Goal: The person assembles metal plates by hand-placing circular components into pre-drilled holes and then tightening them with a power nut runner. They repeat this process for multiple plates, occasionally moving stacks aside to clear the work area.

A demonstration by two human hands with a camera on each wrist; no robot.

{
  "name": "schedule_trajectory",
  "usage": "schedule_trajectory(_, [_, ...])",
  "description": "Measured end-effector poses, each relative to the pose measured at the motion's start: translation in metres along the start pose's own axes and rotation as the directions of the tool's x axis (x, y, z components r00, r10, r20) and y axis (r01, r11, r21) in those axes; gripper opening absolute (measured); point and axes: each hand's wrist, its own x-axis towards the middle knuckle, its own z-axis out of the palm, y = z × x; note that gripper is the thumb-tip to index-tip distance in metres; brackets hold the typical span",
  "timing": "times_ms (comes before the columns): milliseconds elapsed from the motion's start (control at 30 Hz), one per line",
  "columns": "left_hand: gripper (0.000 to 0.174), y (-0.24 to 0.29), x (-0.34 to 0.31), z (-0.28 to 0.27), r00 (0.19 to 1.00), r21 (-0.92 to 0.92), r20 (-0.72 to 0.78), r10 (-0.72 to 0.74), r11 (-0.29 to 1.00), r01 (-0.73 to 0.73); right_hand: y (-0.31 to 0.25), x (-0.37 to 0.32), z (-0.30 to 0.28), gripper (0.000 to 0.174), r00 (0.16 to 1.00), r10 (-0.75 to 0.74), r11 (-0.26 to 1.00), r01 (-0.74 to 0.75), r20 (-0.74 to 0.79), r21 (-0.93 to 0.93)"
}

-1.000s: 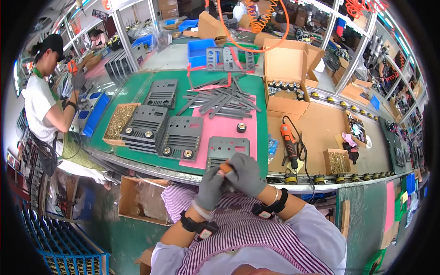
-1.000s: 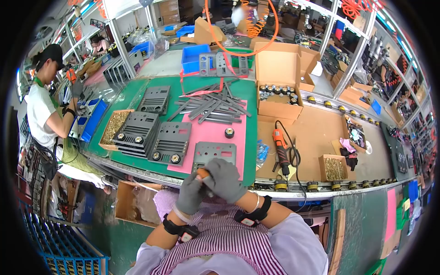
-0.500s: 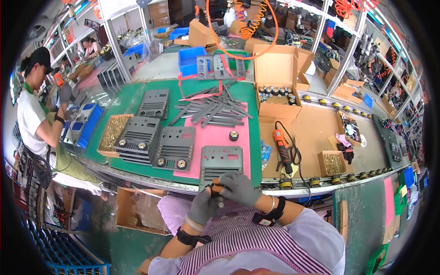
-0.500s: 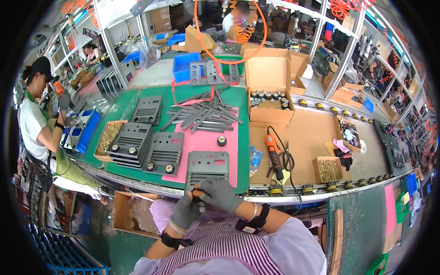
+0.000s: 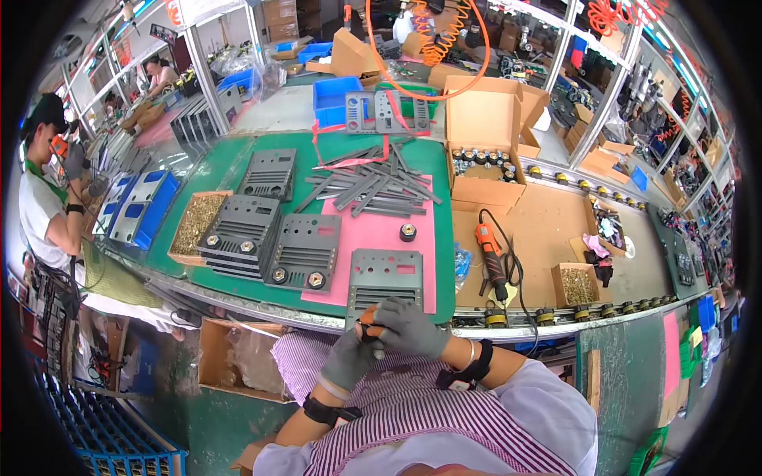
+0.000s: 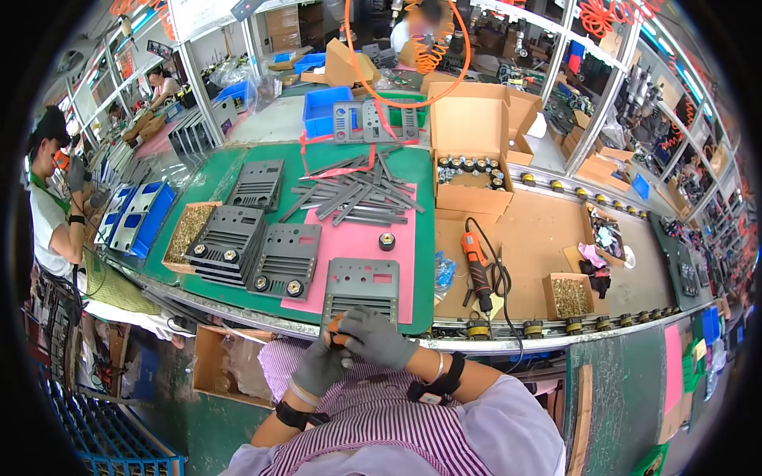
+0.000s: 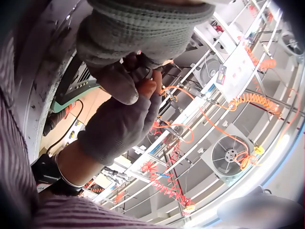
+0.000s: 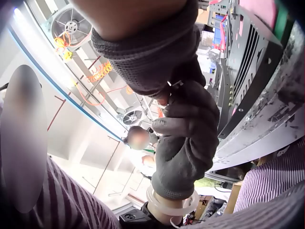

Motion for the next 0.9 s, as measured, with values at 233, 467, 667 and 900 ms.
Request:
schedule_trajectory(233, [0.041, 0.002, -0.002, -0.001, 0.999, -0.046, 0.025, -0.029, 0.998, 0.031, -0.003, 0.005, -0.007, 0.033, 0.998, -0.043, 0.994, 0.047, -0.042, 0.102])
schedule_trajectory(467, [0.039, 0.0, -0.005, -0.005, 1.0, -0.035, -0.008, 0.008, 0.999, -0.008, -0.003, 0.005, -0.007, 0.037, 0.999, -0.04, 0.997, 0.04, 0.001, 0.073])
schedule_trajectory(667, [0.04, 0.0, -0.003, -0.002, 1.0, -0.003, -0.019, -0.019, 1.0, 0.019, -0.002, 0.003, -0.008, 0.033, 0.999, 0.02, 1.0, -0.02, 0.048, 0.013])
schedule_trajectory(900, [0.044, -0.001, -0.002, -0.004, 1.0, -0.009, -0.007, 0.005, 1.0, -0.005, 0.003, 0.002, 0.0, 0.036, 0.996, -0.036, 0.999, 0.038, -0.076, 0.019])
